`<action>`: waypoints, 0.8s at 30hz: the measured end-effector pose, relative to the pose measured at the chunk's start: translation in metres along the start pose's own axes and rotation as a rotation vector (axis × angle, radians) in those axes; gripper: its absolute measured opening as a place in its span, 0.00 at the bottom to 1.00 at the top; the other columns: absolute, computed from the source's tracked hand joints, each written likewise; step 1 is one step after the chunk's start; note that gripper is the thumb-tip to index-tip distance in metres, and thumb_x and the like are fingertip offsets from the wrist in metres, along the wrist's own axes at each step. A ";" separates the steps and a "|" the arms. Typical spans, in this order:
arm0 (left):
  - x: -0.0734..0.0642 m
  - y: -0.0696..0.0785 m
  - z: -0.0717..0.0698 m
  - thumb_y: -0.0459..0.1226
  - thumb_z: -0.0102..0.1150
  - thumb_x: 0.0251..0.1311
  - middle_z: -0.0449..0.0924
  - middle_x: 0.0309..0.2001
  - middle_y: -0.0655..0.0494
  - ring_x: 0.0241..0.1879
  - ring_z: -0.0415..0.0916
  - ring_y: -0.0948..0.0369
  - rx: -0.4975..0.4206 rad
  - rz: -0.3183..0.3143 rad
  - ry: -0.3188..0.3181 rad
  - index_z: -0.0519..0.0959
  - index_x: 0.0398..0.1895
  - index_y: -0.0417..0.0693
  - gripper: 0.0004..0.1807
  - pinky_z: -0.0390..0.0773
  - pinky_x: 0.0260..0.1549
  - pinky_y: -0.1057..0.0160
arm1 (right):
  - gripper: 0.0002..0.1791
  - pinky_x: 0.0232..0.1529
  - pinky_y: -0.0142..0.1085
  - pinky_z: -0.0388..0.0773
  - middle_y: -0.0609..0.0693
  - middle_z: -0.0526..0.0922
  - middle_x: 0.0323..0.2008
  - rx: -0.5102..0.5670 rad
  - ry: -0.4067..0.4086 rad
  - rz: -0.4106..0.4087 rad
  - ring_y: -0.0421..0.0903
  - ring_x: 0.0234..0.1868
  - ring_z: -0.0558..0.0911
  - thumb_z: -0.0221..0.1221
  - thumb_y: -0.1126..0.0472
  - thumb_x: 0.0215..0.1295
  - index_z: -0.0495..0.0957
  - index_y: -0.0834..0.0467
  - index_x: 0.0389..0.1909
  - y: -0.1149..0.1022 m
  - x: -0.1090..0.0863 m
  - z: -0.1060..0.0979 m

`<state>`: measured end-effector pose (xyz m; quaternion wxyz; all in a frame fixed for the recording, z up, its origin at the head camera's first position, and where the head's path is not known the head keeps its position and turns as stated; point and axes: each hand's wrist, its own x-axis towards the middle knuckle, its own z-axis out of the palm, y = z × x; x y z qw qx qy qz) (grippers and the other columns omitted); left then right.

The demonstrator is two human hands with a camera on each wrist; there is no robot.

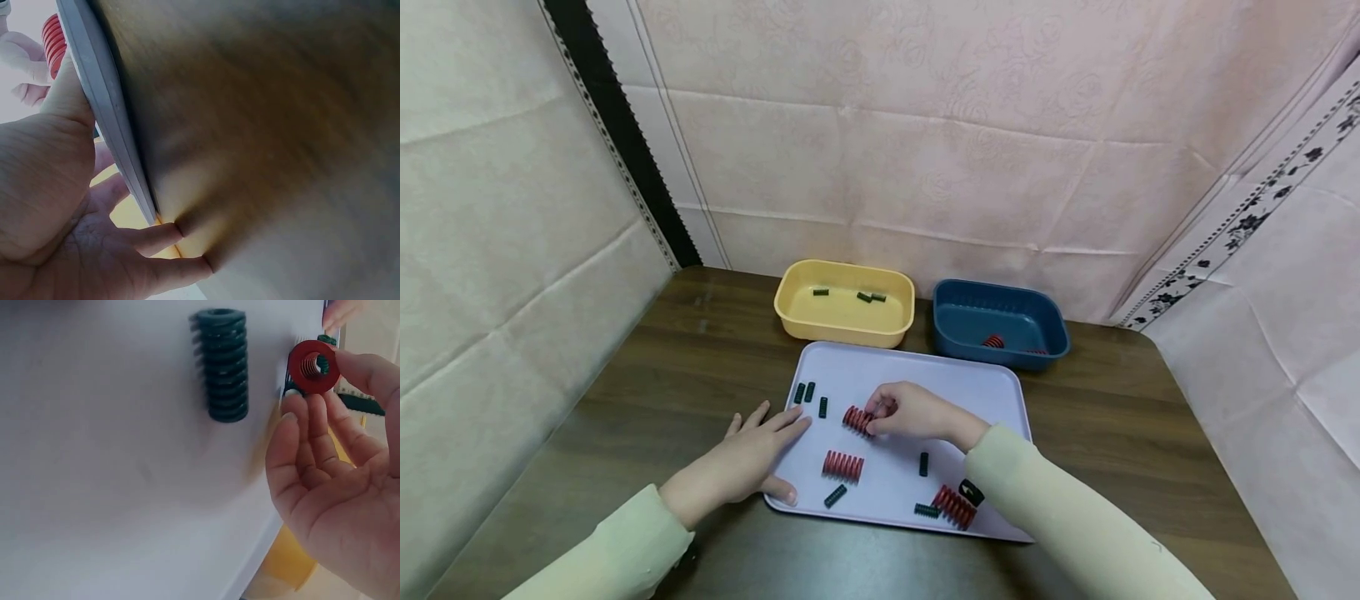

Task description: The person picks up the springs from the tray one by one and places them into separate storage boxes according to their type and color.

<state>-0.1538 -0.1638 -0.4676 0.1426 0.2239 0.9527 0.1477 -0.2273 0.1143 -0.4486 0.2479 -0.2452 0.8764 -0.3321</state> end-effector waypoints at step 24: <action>-0.003 0.000 -0.001 0.63 0.68 0.39 0.55 0.73 0.47 0.68 0.48 0.30 -0.001 0.017 0.014 0.63 0.72 0.50 0.55 0.49 0.53 0.22 | 0.07 0.35 0.34 0.72 0.41 0.80 0.25 -0.029 -0.070 0.008 0.38 0.30 0.75 0.67 0.51 0.59 0.83 0.50 0.29 0.002 0.003 0.002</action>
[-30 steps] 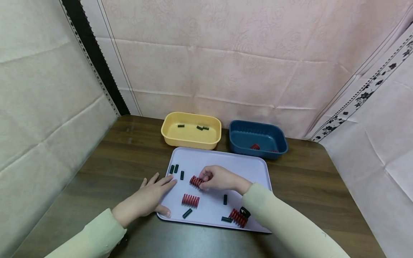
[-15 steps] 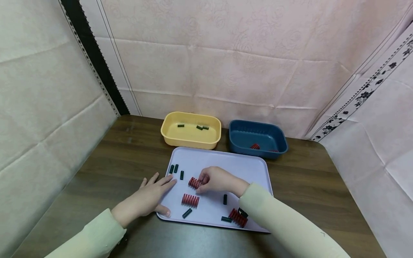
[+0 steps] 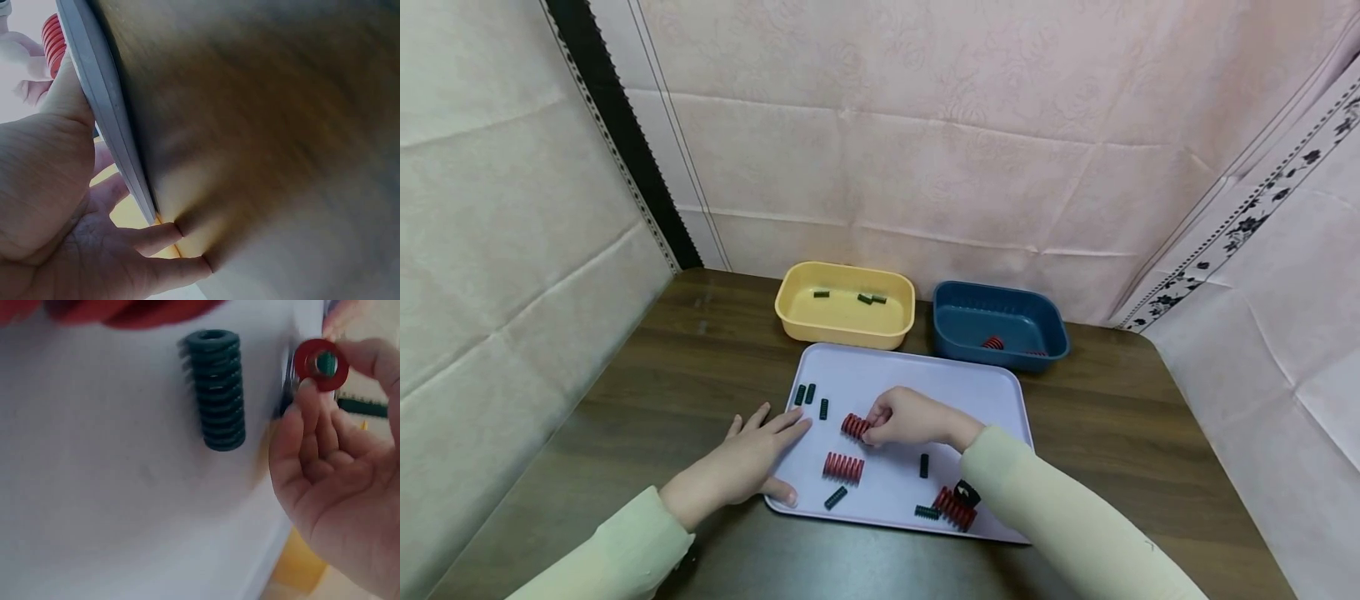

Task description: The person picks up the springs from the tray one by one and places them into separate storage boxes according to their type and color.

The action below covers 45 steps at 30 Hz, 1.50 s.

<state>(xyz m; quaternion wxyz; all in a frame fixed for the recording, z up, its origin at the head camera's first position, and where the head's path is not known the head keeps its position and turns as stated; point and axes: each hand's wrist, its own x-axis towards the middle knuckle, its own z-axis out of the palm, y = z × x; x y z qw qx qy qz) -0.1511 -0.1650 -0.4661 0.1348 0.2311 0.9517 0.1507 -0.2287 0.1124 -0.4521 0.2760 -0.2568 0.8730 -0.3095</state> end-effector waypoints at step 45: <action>0.002 0.001 0.000 0.63 0.68 0.38 0.55 0.74 0.48 0.68 0.47 0.30 -0.006 -0.013 -0.011 0.62 0.73 0.50 0.56 0.48 0.54 0.22 | 0.24 0.49 0.33 0.75 0.48 0.77 0.34 0.915 0.951 0.602 0.42 0.40 0.76 0.60 0.45 0.65 0.72 0.59 0.52 0.106 -0.093 -0.126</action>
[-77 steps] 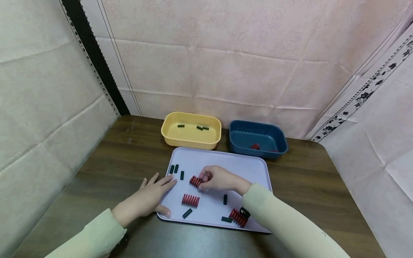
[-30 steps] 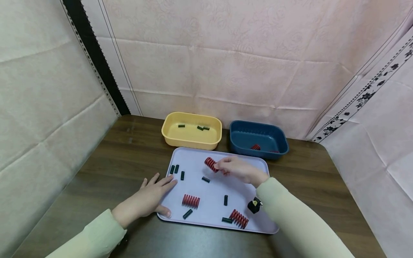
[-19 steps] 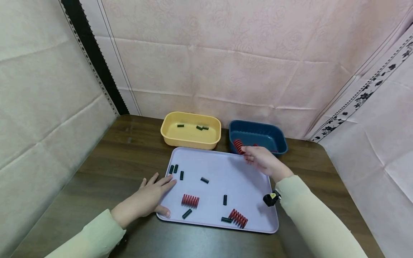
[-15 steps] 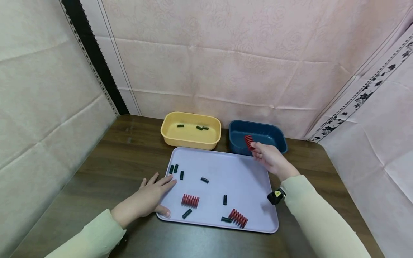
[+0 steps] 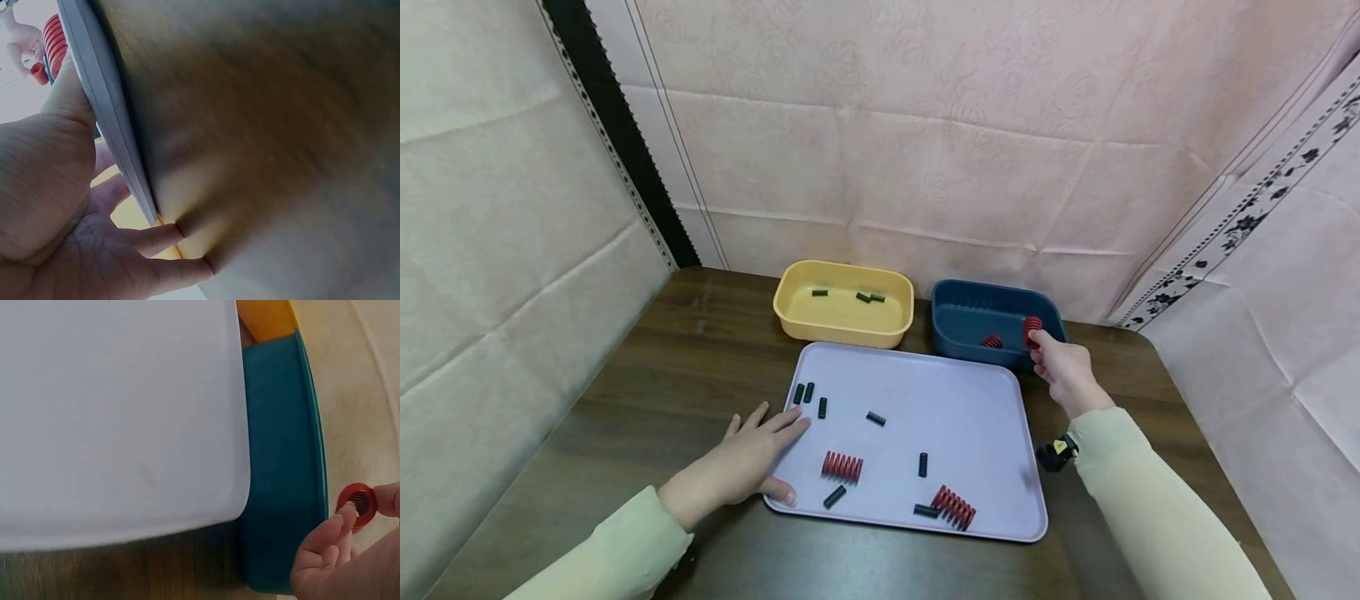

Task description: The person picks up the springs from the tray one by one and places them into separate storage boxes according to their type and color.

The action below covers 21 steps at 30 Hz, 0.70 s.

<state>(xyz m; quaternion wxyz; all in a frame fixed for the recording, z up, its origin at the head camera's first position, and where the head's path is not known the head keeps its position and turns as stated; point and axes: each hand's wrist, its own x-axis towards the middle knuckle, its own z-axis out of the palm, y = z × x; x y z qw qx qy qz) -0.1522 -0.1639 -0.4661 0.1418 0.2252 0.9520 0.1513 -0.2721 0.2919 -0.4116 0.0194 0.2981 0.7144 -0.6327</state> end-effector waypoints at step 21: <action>0.000 0.000 -0.001 0.62 0.69 0.38 0.54 0.74 0.49 0.69 0.46 0.30 -0.007 -0.010 -0.014 0.62 0.73 0.51 0.56 0.47 0.54 0.22 | 0.33 0.50 0.43 0.75 0.60 0.77 0.53 -0.301 -0.091 -0.349 0.59 0.53 0.77 0.57 0.38 0.65 0.69 0.62 0.57 0.011 -0.010 0.010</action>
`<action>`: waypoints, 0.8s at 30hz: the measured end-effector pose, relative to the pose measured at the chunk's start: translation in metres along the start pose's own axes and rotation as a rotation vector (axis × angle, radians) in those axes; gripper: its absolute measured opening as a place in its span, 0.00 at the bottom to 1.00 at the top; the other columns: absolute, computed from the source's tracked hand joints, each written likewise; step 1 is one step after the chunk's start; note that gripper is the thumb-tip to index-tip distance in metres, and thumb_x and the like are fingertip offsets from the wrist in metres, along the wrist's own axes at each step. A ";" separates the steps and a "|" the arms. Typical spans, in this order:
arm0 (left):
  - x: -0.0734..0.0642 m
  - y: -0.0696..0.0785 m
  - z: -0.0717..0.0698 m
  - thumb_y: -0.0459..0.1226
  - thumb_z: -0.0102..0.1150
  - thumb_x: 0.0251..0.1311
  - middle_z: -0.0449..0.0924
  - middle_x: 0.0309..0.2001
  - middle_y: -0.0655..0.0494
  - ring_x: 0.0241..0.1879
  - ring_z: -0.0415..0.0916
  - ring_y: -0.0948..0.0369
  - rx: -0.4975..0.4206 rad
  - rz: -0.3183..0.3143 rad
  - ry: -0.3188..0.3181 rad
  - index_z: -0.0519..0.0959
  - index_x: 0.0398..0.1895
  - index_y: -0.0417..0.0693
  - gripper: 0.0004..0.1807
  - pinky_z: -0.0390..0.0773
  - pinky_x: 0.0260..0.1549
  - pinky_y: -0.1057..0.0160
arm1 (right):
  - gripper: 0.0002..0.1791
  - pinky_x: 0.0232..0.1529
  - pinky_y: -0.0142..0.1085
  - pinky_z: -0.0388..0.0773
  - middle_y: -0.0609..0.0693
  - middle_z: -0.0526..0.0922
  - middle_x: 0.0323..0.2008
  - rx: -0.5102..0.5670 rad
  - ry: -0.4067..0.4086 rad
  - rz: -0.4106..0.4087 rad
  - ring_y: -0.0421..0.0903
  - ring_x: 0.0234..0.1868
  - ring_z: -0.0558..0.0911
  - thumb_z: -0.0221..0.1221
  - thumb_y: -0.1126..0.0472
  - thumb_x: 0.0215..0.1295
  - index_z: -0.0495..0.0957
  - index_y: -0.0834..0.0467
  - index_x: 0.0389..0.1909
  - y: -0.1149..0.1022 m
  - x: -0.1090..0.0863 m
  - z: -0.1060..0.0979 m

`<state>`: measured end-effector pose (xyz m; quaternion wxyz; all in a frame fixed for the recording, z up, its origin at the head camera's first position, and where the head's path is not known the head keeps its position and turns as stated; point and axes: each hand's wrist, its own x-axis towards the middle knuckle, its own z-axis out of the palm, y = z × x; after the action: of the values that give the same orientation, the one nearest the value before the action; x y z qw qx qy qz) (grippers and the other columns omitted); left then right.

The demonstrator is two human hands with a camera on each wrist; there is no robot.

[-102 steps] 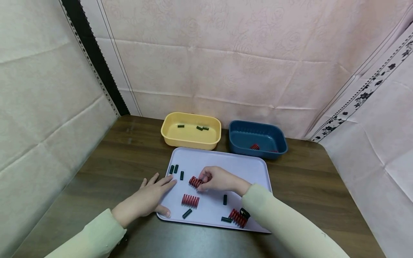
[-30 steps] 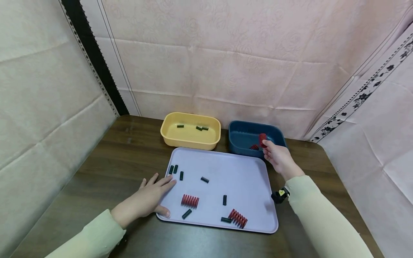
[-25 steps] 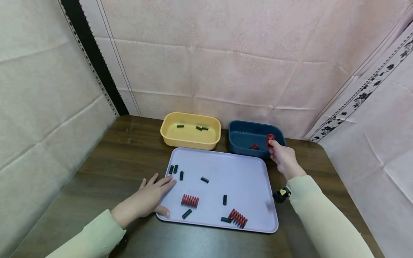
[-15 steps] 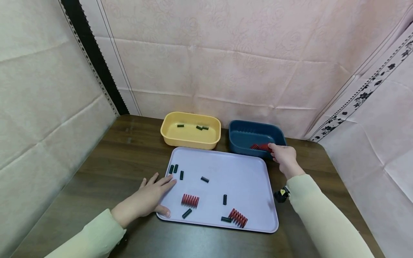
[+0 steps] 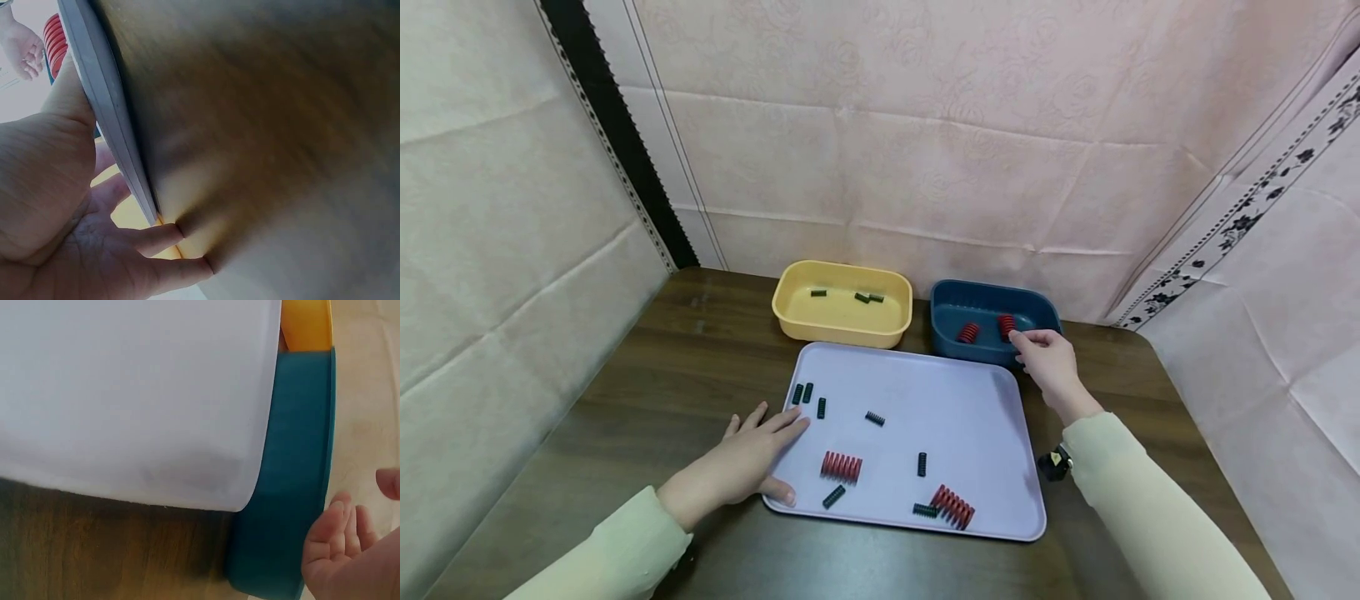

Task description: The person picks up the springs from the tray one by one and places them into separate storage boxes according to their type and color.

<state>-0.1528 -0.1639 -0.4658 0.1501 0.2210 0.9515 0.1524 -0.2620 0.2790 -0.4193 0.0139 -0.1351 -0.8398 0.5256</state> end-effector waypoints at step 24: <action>0.002 -0.003 0.002 0.63 0.68 0.39 0.53 0.74 0.49 0.69 0.44 0.31 -0.012 0.010 0.003 0.61 0.74 0.52 0.56 0.45 0.55 0.23 | 0.26 0.35 0.37 0.77 0.48 0.82 0.41 -0.246 -0.561 -0.404 0.48 0.37 0.78 0.66 0.47 0.60 0.75 0.53 0.57 0.012 -0.097 0.026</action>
<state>-0.1549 -0.1648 -0.4687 0.1492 0.2248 0.9496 0.1593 -0.1703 0.2377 -0.4300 -0.1298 0.1820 -0.8776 0.4240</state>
